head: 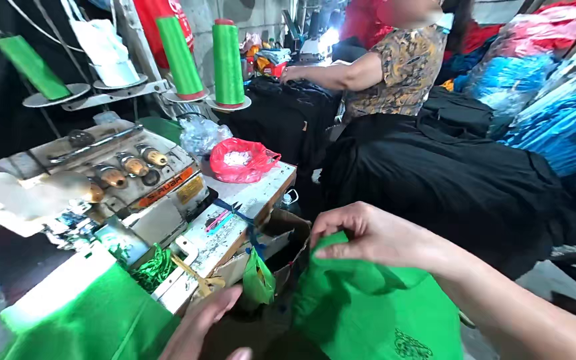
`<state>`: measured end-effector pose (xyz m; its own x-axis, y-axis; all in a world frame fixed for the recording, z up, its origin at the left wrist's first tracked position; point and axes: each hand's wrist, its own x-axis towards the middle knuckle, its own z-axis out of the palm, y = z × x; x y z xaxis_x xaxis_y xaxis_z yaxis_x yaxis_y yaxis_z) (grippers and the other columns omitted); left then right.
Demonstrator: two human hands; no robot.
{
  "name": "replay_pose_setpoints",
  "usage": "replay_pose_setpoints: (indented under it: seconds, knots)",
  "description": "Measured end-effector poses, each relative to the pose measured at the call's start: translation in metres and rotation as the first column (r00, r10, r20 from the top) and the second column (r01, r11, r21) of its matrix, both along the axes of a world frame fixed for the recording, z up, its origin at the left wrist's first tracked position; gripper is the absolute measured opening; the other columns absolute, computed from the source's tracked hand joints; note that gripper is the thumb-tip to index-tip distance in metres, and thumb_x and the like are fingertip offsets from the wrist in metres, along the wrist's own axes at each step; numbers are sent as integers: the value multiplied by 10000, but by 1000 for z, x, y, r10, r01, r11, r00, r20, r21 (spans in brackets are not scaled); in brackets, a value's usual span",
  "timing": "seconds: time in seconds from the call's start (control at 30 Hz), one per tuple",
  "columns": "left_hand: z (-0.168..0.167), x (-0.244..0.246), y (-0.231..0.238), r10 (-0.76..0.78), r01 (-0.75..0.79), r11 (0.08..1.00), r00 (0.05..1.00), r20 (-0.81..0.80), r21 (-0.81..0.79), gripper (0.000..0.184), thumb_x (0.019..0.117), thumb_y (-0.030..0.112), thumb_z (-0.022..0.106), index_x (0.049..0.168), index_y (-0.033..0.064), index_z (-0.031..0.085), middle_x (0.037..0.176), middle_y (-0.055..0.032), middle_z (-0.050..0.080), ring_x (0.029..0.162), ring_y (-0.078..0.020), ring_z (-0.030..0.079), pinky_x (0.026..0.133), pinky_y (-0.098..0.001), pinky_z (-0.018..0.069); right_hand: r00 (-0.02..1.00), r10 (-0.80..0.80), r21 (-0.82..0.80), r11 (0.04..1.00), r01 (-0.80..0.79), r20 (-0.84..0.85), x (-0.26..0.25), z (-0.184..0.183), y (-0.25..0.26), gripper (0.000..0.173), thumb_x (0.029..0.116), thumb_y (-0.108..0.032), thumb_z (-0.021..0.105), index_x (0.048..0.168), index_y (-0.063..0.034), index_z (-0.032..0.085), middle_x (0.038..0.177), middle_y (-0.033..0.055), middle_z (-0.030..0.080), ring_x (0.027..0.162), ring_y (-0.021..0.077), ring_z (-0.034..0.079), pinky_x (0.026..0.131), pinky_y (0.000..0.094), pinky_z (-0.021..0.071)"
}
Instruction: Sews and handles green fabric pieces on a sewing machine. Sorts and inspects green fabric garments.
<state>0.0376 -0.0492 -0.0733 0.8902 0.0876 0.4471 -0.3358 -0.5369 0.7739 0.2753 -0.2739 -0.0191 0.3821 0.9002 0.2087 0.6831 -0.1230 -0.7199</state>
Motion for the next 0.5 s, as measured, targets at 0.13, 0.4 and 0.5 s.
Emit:
replay_pose_setpoints:
  seconds: [0.13,0.4,0.5]
  knots:
    - [3,25,-30,6,1,992,999,54,-126,553,959,170,691,1373,-141,496,1288,-174,654,1214,-122,622,1065,-322,505,957,260,213,935,-282,125,-37,28,47,93,927,-146,721,947,-57,740,816,-57,696,741,-40,632,641,105,525]
    - [8,-21,-2,-66,60,950,998,-8,-307,160,962,122,696,1038,-18,694,1099,-35,665,989,-13,630,849,-211,563,932,291,477,801,-361,216,-22,68,108,136,928,-68,721,1063,-68,709,970,-38,724,852,9,678,737,178,593]
    - [25,-50,0,149,-152,930,988,-37,-334,171,946,92,690,1091,2,672,1034,20,727,937,-9,686,829,-234,592,912,269,471,790,-393,309,-40,82,128,90,933,-61,664,1019,-70,688,880,-73,689,787,-60,639,687,82,535]
